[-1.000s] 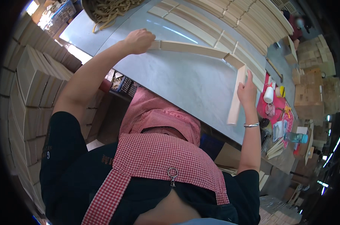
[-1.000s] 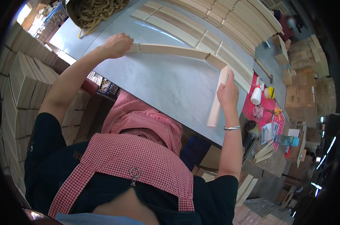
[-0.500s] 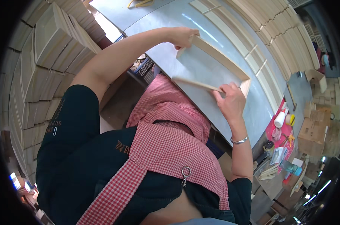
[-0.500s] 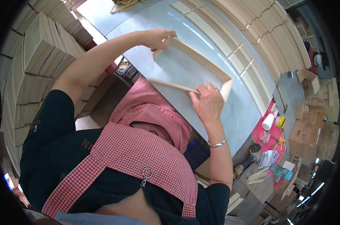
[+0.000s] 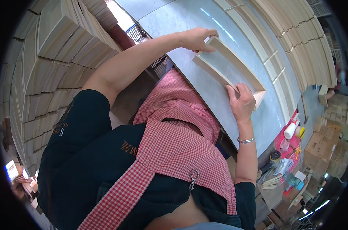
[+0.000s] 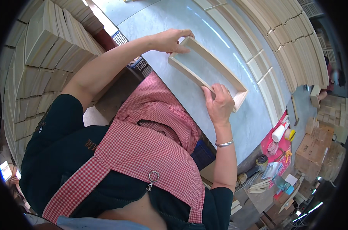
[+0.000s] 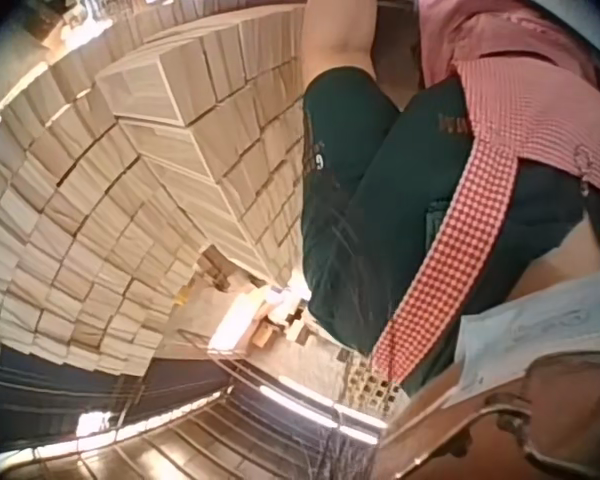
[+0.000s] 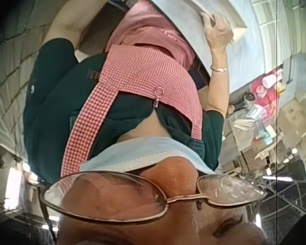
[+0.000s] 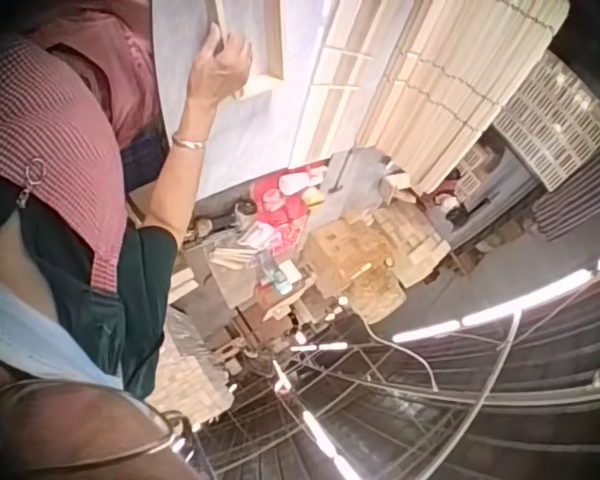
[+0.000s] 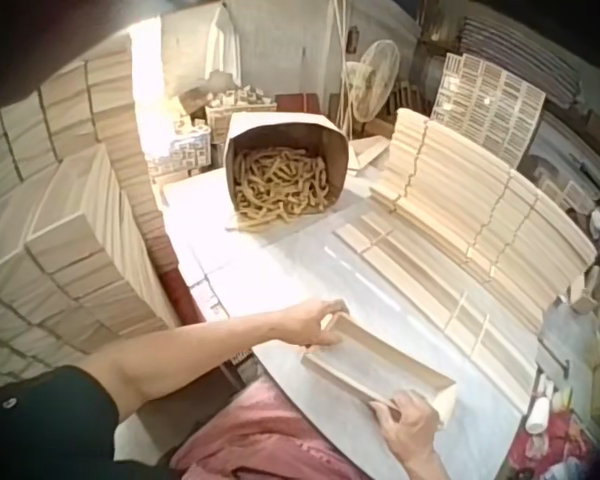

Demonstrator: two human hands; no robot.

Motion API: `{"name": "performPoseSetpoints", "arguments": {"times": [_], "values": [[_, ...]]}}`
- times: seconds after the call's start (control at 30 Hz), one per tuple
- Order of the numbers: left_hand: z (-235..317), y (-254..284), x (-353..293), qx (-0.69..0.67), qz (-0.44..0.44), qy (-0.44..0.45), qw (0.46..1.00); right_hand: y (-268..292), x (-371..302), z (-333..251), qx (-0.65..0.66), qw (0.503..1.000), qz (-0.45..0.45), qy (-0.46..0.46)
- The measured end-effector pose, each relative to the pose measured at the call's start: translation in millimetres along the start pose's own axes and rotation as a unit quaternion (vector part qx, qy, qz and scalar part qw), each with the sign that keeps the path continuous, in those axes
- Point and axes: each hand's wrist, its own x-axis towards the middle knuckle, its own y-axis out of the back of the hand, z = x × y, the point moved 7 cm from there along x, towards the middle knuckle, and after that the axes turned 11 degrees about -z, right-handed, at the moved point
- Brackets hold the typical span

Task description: Assemble small wooden boxes by applying glue and using a pneumatic nail gun to join wood pieces together.

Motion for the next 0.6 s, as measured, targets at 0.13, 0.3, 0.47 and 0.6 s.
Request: {"name": "performPoseSetpoints", "arguments": {"times": [0.13,0.3,0.47,0.6], "values": [[-10.9,-5.3,-0.7,-0.023,0.013,-0.003,1.000,1.8,-0.8,-3.9,-0.021,0.999,0.023,0.011],[-22.2,-8.4,-23.1,-0.176,-0.020,-0.151,0.973,2.8,0.9,-5.3,-0.025,1.000,0.012,-0.003],[-22.9,-8.3,-24.5,-0.023,-0.058,-0.079,0.995,-3.2,10.0,-2.0,-0.022,0.998,-0.045,-0.034],[-19.0,-10.8,-29.6,-0.056,-0.074,-0.079,0.993,2.4,37.9,-69.6,-0.038,0.993,0.002,0.110]]}}
